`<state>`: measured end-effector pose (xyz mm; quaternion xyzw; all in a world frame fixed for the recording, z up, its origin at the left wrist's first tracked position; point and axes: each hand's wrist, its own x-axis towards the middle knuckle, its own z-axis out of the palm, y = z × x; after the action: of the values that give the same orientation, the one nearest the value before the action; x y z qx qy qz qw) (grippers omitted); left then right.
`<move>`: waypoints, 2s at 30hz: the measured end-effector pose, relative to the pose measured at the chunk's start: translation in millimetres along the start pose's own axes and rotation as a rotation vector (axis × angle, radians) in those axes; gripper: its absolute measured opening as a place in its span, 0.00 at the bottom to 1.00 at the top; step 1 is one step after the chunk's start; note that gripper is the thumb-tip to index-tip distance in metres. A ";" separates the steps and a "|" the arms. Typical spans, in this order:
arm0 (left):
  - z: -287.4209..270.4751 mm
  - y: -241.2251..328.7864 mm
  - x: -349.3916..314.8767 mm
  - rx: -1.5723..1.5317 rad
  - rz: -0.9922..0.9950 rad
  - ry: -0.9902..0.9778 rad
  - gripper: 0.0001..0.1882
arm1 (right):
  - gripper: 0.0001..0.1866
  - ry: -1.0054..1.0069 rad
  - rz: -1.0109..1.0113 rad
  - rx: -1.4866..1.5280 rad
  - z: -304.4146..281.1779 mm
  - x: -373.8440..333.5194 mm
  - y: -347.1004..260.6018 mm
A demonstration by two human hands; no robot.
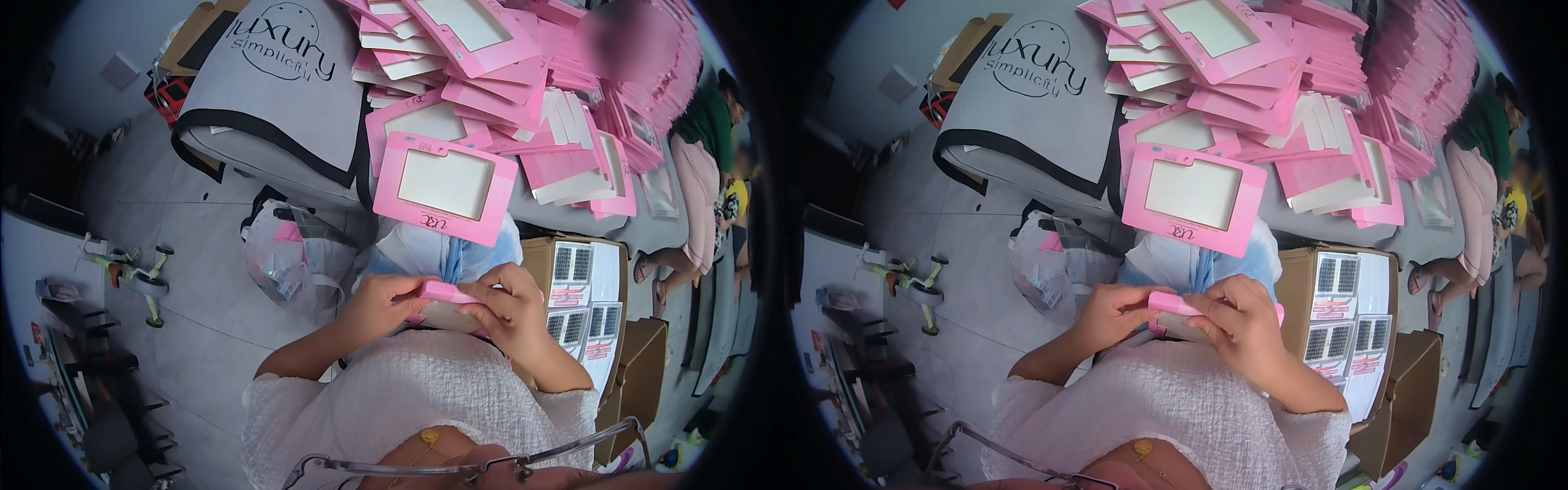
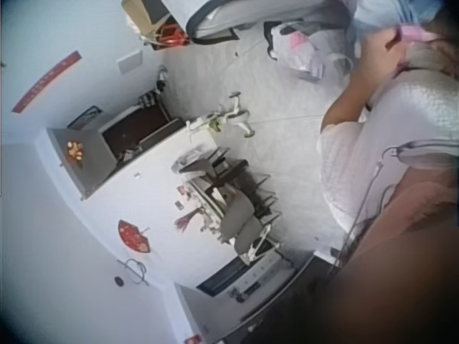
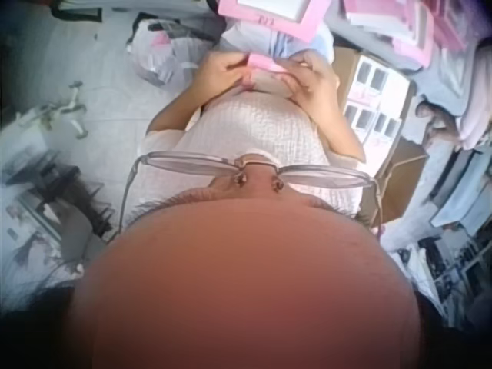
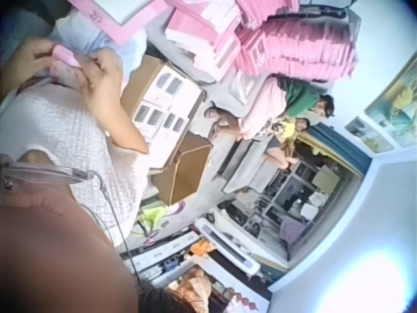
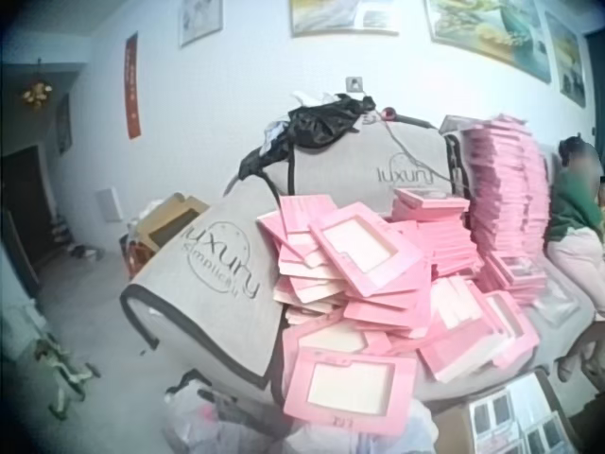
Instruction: The person assembles pink cardboard frames by inserting white inserts into the pink frames and stacking them. The person handles the frames one at a time, aligning the inserts and placing the completed units into a growing stack on the table.
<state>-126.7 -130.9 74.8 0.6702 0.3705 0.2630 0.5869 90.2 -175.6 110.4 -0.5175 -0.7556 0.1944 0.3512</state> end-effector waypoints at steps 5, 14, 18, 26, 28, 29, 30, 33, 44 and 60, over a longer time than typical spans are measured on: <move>1.4 -5.8 -2.2 0.116 0.062 0.011 0.17 | 0.14 -0.003 -0.021 -0.031 -2.5 1.3 -3.5; 8.4 -7.9 -10.0 0.061 0.128 0.054 0.21 | 0.08 -0.072 0.065 -0.045 -2.4 7.2 -8.9; 10.1 -9.6 -7.1 0.249 0.429 0.093 0.23 | 0.06 -0.072 0.074 -0.149 -3.0 9.2 -16.0; 9.6 -27.6 -1.1 0.323 0.499 0.200 0.18 | 0.08 -0.247 0.228 -0.047 -18.0 11.6 10.9; 6.6 -31.8 -0.5 0.298 0.481 0.217 0.16 | 0.09 -0.250 0.214 0.042 -30.3 6.0 25.5; 5.7 -33.9 -0.9 0.290 0.478 0.223 0.16 | 0.09 -0.253 0.199 0.089 -34.5 0.4 36.6; 4.6 -35.3 -1.5 0.282 0.476 0.230 0.15 | 0.09 -0.270 0.245 0.101 -40.4 -3.2 41.5; 2.7 -37.7 -4.9 0.249 0.404 0.212 0.15 | 0.05 -0.347 0.420 0.162 -61.9 -6.4 38.4; -2.8 -42.1 30.3 0.100 0.214 0.148 0.12 | 0.25 0.164 0.628 0.717 4.0 -9.4 102.4; -26.4 -170.6 64.1 0.309 -0.038 0.605 0.10 | 0.06 0.752 0.469 0.586 33.1 48.1 167.2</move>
<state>-142.0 -57.4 -93.4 0.6357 0.5757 0.3798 0.3467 163.5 -64.2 -6.1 -0.5869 -0.3554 0.2718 0.6749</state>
